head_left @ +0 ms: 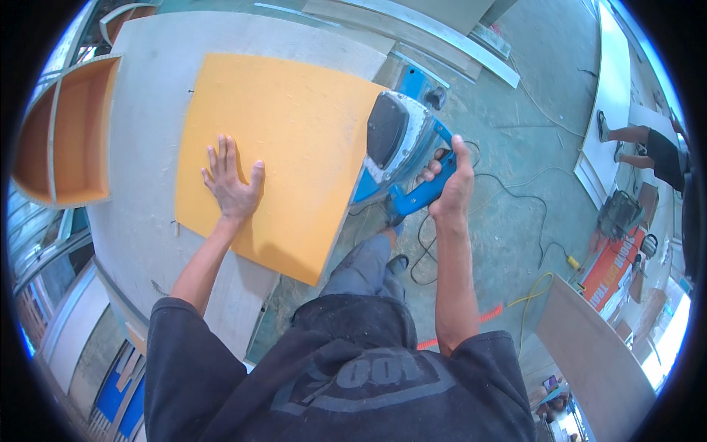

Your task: The person sands the edges of a yellow wooden board using a hand-held power sander and then drills a screw into it.

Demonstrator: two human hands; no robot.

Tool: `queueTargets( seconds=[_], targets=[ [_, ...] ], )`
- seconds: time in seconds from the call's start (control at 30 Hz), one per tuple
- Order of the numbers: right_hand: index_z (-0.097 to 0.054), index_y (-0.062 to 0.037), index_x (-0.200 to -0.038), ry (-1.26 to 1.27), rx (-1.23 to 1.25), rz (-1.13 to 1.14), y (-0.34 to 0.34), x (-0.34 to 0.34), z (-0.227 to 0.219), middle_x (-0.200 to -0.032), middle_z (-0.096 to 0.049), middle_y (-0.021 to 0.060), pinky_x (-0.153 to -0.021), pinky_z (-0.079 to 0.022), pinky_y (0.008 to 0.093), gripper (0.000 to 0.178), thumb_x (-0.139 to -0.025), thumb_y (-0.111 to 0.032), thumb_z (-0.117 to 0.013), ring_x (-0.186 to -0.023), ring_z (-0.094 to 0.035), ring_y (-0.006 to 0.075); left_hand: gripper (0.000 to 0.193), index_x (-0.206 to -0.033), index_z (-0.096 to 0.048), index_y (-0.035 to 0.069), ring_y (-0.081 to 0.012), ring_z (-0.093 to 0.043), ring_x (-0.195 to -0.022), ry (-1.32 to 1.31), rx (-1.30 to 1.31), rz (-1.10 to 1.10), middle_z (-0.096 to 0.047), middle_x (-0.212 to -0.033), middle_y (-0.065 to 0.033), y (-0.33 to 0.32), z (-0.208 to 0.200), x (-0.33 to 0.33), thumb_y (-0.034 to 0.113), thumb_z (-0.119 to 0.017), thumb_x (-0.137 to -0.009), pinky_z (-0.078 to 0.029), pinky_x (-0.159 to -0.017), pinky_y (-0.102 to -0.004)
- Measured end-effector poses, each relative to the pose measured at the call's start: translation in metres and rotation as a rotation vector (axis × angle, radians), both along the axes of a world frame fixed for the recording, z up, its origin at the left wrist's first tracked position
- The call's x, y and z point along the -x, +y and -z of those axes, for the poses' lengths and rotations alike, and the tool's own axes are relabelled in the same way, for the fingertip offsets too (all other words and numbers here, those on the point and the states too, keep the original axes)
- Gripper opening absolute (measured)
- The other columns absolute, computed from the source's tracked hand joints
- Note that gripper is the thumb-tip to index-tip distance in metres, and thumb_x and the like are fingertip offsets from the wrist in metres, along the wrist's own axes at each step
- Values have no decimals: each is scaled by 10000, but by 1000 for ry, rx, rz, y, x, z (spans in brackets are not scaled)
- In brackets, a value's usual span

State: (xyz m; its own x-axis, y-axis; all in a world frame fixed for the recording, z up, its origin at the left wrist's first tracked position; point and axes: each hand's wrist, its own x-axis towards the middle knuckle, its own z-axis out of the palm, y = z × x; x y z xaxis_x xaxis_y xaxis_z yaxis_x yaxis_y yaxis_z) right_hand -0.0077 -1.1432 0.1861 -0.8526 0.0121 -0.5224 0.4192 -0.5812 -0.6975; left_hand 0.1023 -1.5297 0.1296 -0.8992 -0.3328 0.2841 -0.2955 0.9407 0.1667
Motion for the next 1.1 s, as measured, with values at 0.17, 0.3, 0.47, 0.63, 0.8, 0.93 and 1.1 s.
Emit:
queueTargets(
  seconds=[0.17, 0.3, 0.47, 0.63, 0.8, 0.93, 1.1],
  targets=[
    [-576, -93, -841, 20, 21, 10, 19, 55, -11, -652, -538, 11, -538, -442, 315, 402, -961, -466, -666, -578, -546, 147, 865, -1625, -322, 132, -373, -155, -1586, 6, 18, -14, -266, -1706, -95, 11, -9, -4, 582, -599, -940, -78, -1192, -720],
    [-566, -95, -834, 110, 45, 25, 24, 86, 4, -657, -539, 12, -538, -442, 319, 398, -960, -457, -670, -574, -544, 149, 861, -1619, -336, 147, -354, -176, -1584, 26, 5, -19, -284, -1700, -76, 9, 14, -2, 586, -612, -932, -84, -1204, -707],
    [-566, -86, -833, 116, -9, 74, 51, 31, -1, -657, -527, 10, -535, -443, 313, 407, -962, -457, -672, -569, -536, 143, 854, -1608, -365, 164, -340, -203, -1579, 76, 20, -51, -315, -1690, -58, 7, 15, 0, 606, -616, -922, -83, -1218, -687],
    [-620, -57, -807, 22, -407, 107, 83, -100, 55, -636, -553, 18, -493, -432, 284, 419, -969, -437, -689, -532, -538, 123, 855, -1588, -405, 161, -328, -222, -1575, 97, -21, -73, -345, -1677, -58, 4, 24, -15, 631, -621, -907, -77, -1224, -676],
    [-632, -43, -765, -153, -746, 124, 116, -223, 134, -618, -573, 22, -473, -425, 277, 420, -965, -402, -718, -506, -538, 108, 892, -1573, -424, 155, -315, -216, -1578, 107, -41, -67, -352, -1672, -55, 4, 34, -17, 679, -615, -877, -72, -1233, -661],
    [-641, -32, -677, -189, -966, 56, 131, -306, 172, -577, -568, 14, -463, -427, 308, 469, -965, -393, -723, -487, -550, 115, 899, -1572, -431, 162, -299, -241, -1571, 147, -6, -56, -356, -1672, -44, -6, 48, -22, 720, -593, -885, -92, -1225, -657],
    [-655, -26, -771, -196, -783, 11, 109, -367, 162, -603, -558, 14, -499, -439, 299, 406, -974, -373, -714, -528, -546, 117, 938, -1575, -419, 157, -310, -209, -1579, 152, -39, -51, -343, -1675, -56, -14, 60, -28, 748, -573, -863, -64, -1235, -651]
  ],
)
